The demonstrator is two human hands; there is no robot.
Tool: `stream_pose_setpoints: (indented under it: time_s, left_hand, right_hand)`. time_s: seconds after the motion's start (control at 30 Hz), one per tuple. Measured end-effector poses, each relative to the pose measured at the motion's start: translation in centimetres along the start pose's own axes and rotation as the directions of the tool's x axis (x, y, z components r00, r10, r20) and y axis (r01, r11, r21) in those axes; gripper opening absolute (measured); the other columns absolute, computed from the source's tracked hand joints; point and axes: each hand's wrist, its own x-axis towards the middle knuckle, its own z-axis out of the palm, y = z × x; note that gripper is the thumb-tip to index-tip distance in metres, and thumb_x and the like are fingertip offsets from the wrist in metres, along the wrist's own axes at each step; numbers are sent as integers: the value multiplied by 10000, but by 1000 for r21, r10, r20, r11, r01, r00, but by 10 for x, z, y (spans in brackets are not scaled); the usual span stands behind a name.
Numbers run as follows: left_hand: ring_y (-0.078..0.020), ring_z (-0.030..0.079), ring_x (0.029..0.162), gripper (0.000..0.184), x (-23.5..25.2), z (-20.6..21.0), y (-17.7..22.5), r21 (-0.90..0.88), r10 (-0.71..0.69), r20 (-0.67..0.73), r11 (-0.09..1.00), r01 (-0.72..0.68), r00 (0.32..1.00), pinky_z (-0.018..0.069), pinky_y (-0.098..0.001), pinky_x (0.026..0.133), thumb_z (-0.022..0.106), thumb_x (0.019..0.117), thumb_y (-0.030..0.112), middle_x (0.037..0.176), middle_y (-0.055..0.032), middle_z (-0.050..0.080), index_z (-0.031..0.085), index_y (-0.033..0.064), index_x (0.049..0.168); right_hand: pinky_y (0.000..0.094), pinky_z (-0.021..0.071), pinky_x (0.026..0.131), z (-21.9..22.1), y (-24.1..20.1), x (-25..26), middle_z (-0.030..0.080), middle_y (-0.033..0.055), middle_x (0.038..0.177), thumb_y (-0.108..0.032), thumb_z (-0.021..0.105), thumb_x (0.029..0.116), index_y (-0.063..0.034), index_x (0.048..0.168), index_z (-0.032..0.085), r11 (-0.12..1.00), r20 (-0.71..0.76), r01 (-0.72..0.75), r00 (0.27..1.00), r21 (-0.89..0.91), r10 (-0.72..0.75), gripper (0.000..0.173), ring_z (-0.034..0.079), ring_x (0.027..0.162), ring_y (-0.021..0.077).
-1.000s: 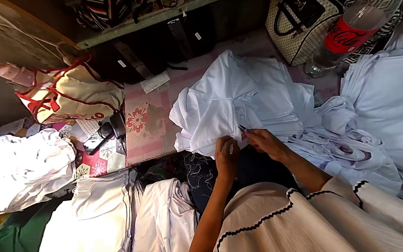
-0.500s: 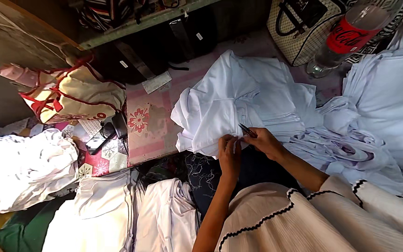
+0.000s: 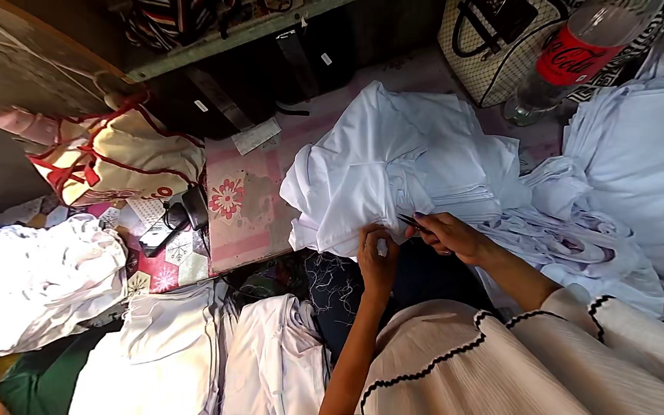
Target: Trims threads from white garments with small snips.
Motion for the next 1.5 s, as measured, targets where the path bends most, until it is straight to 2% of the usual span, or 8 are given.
stream_pose_setpoints:
  time_s: [0.13,0.37,0.87,0.93,1.03,1.2,1.37,1.5]
  left_hand:
    - [-233,693,927,241,1,-3,4,101,-4,24,995,2,1000,586,-281,830,742,848,47,1060,-248,670,688,-107,1025]
    - [-227,677,911,49,3,4,1,151,26,24,988,-29,999,574,-275,790,680,840,-7,985,-199,668,707,-46,855]
    - [-200,624,863,33,-7,-7,7,139,-69,113,989,53,991,525,-249,732,666,808,-10,945,-175,630,660,-41,813]
    - [-281,668,909,85,-8,-29,20,191,-214,396,970,148,893,568,-375,794,662,860,16,1003,-213,661,688,-66,858]
    - [-297,686,920,166,5,-62,44,269,-361,701,933,240,616,574,-441,819,609,940,68,1104,-213,655,694,-63,998]
    - [-419,633,1033,337,32,-36,26,403,-236,125,900,168,964,537,-490,894,761,900,240,1060,-273,643,708,-86,967]
    - [-317,634,941,125,27,-29,-10,257,-146,127,960,110,981,548,-391,832,686,902,32,988,-227,631,690,-69,828]
    - [-180,635,854,68,11,-67,2,82,-190,391,982,172,901,550,-280,758,676,878,-7,998,-185,632,682,-56,832]
  right_hand:
    - [159,289,425,-4,2,-1,384,-113,598,-351,329,1133,-96,1044,655,1000,15,4,1000,-21,-4,423,320,440,-5]
    - [160,252,411,-4,5,0,368,-117,555,-368,367,1125,-112,953,629,994,93,-104,990,-41,107,405,292,418,-10]
    - [155,249,424,5,15,18,379,-114,590,-291,422,1117,-102,958,629,997,10,-69,998,44,69,322,300,442,-11]
    - [154,258,427,0,10,15,386,-115,584,-289,418,1118,-95,966,634,998,18,-56,998,38,55,328,307,442,-13]
    - [148,262,434,-4,-2,7,386,-126,573,-278,416,1117,-92,966,650,1000,34,1,999,9,-1,335,312,444,-24]
    - [145,270,456,15,-20,7,397,-122,592,-250,421,1114,-81,964,645,994,58,101,993,-43,-98,318,325,469,-27]
    - [163,348,547,26,-14,14,457,-90,671,-256,391,1113,-34,1035,682,912,-8,310,946,-268,-323,375,394,560,-21]
    - [384,494,668,32,4,28,667,98,805,-371,666,987,-3,1078,711,621,-36,398,823,-675,-567,382,587,689,186]
